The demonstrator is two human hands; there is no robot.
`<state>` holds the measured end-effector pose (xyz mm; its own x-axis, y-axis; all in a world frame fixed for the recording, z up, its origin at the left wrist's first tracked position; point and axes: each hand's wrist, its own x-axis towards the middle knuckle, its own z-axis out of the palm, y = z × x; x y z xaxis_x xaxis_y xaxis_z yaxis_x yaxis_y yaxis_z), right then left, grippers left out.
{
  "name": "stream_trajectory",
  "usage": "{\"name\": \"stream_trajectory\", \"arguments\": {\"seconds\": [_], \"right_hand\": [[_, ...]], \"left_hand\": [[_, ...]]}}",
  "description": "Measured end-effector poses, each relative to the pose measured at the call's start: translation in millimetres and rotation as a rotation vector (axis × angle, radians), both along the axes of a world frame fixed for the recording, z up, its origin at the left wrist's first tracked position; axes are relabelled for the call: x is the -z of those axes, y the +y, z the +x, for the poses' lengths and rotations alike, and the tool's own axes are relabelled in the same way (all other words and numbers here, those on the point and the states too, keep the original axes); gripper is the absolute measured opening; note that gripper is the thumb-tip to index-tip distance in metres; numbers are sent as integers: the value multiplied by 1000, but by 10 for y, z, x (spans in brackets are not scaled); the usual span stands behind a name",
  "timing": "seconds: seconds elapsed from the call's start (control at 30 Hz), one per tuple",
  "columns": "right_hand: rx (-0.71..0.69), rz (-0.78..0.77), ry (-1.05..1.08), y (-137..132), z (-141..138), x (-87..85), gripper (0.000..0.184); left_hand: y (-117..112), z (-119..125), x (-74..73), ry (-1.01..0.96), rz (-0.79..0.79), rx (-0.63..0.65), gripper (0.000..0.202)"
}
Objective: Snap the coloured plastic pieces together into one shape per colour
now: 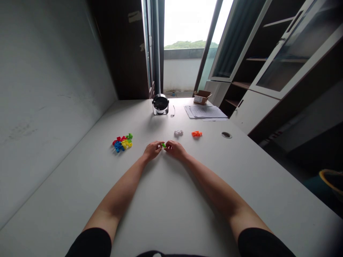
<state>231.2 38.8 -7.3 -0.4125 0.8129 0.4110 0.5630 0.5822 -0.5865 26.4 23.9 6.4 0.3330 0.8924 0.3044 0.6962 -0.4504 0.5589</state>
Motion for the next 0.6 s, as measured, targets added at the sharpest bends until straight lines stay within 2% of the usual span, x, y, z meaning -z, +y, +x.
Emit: {"name": "stream_trajectory", "arguments": {"seconds": [0.27,0.6], "right_hand": [[19,-3,-31,-9,8,-6,11],[23,22,-45,-8,-4,-15,7]], "left_hand": [[-8,1,-24,15,-11,-11,36],[16,-4,26,-21,-12,-17,34]]}}
